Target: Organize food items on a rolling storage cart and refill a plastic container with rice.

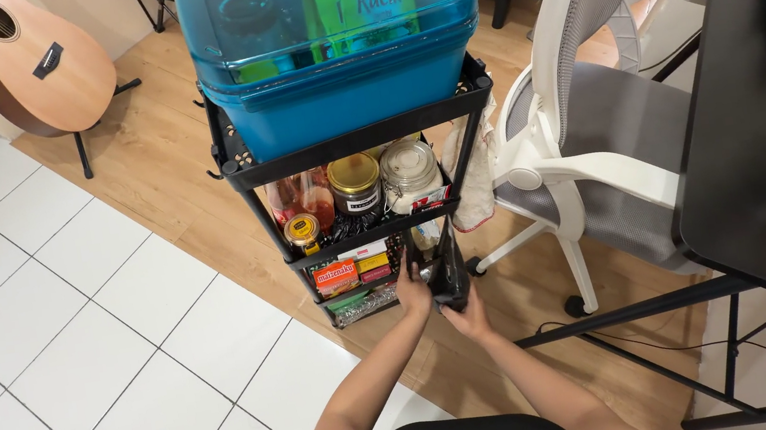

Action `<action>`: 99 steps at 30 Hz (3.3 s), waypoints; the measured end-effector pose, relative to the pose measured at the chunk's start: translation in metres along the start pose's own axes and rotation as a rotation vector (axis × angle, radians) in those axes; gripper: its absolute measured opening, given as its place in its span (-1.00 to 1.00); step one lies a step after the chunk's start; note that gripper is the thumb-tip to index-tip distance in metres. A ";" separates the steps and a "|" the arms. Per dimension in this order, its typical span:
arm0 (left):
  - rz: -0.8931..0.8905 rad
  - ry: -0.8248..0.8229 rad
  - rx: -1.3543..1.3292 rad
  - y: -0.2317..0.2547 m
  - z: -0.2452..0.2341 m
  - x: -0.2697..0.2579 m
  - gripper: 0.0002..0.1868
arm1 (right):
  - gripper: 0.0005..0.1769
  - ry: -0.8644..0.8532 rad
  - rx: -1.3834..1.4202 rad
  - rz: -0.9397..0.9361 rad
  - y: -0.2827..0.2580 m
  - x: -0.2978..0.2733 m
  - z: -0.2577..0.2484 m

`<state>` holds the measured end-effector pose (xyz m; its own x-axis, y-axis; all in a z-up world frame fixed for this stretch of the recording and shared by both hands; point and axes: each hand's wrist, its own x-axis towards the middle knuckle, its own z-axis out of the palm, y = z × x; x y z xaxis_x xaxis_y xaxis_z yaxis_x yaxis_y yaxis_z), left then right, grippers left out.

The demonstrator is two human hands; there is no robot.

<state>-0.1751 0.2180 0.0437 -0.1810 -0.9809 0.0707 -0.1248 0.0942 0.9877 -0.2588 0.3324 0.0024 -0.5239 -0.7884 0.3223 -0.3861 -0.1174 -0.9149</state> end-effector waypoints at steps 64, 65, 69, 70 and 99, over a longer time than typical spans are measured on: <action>-0.562 -0.316 -0.412 -0.010 0.002 0.013 -0.28 | -0.27 -0.049 0.454 0.484 0.049 -0.002 -0.049; -0.410 -0.302 -0.383 0.006 -0.012 0.004 -0.29 | -0.29 -0.081 0.596 0.512 0.042 0.005 -0.050; 0.106 -0.563 -0.293 0.052 -0.055 -0.010 -0.24 | -0.38 -0.125 0.903 0.507 0.039 0.014 -0.049; 0.105 -0.566 -0.295 0.051 -0.055 -0.009 -0.24 | -0.38 -0.123 0.901 0.507 0.042 0.017 -0.048; -0.002 -0.445 -0.396 0.087 -0.096 -0.027 -0.15 | -0.24 -0.297 0.717 0.379 -0.068 0.052 -0.022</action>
<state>-0.0879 0.2362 0.1409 -0.5836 -0.8072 0.0880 0.2319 -0.0618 0.9708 -0.2765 0.3132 0.0866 -0.2618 -0.9649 -0.0214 0.3994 -0.0881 -0.9125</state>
